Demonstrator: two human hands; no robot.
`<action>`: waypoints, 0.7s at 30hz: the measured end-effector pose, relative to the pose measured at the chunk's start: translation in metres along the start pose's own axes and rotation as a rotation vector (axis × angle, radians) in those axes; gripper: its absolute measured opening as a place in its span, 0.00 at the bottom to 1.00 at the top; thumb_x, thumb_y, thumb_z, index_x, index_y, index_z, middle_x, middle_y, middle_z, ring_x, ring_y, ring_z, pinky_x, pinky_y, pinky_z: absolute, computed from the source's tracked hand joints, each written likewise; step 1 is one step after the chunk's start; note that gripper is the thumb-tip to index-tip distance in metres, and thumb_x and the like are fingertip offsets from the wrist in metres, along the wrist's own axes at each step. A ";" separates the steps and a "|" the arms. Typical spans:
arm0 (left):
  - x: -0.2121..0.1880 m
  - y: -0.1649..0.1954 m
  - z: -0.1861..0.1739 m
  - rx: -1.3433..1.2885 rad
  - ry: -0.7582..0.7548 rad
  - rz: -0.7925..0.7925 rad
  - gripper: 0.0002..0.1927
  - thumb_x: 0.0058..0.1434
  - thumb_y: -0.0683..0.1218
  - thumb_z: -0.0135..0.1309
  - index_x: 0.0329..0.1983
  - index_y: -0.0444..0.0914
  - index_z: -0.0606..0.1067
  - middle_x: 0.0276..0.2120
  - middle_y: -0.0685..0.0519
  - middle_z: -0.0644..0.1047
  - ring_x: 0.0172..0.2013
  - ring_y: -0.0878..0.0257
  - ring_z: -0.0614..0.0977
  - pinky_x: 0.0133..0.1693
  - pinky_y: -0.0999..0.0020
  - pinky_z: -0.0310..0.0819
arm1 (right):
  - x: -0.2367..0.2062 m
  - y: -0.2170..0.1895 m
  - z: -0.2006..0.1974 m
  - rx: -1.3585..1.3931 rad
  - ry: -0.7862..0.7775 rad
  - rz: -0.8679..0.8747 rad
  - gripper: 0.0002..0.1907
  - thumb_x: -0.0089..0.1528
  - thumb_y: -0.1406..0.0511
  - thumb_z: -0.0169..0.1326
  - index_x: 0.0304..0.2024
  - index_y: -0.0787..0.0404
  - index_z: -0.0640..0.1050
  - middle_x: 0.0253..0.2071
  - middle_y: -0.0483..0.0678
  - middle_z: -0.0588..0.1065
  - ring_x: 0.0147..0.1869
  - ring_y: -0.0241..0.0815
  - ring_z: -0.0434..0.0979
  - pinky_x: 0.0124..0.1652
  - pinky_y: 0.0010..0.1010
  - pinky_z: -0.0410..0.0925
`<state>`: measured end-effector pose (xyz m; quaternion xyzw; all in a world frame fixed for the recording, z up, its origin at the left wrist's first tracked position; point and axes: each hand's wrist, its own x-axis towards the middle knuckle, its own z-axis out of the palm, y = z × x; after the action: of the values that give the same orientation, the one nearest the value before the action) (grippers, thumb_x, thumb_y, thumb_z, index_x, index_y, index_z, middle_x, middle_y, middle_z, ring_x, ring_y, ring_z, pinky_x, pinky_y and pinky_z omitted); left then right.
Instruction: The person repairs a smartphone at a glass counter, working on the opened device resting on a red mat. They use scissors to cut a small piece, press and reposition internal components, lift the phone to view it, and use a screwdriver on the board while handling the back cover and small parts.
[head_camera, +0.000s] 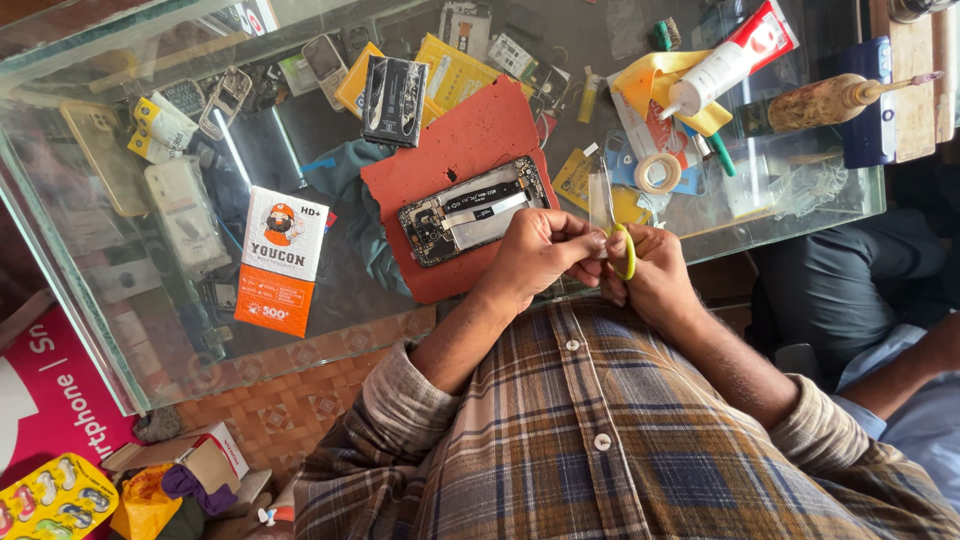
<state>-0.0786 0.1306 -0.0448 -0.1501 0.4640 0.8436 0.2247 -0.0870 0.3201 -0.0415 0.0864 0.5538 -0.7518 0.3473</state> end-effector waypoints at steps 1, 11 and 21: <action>0.000 -0.001 -0.001 0.001 0.004 -0.005 0.08 0.64 0.39 0.59 0.38 0.25 0.79 0.29 0.46 0.82 0.27 0.64 0.84 0.31 0.68 0.84 | 0.000 -0.002 0.002 -0.018 0.010 0.007 0.22 0.68 0.53 0.56 0.34 0.67 0.74 0.19 0.45 0.70 0.18 0.30 0.65 0.20 0.23 0.60; -0.017 0.004 -0.014 -0.035 -0.063 0.381 0.04 0.63 0.39 0.59 0.38 0.32 0.77 0.56 0.54 0.74 0.53 0.68 0.80 0.55 0.71 0.78 | -0.013 -0.026 0.018 -0.745 0.124 -0.103 0.16 0.59 0.59 0.67 0.36 0.67 0.83 0.25 0.44 0.79 0.27 0.24 0.72 0.26 0.18 0.64; -0.017 0.018 -0.004 0.199 0.167 0.208 0.04 0.72 0.39 0.52 0.45 0.33 0.74 0.42 0.41 0.79 0.39 0.63 0.83 0.38 0.71 0.79 | -0.016 -0.044 -0.016 -0.503 0.024 0.010 0.18 0.58 0.59 0.66 0.40 0.68 0.80 0.29 0.42 0.80 0.33 0.26 0.80 0.35 0.20 0.72</action>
<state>-0.0736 0.1146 -0.0260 -0.1482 0.5752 0.7968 0.1107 -0.1066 0.3482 -0.0051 0.0089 0.7272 -0.5873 0.3552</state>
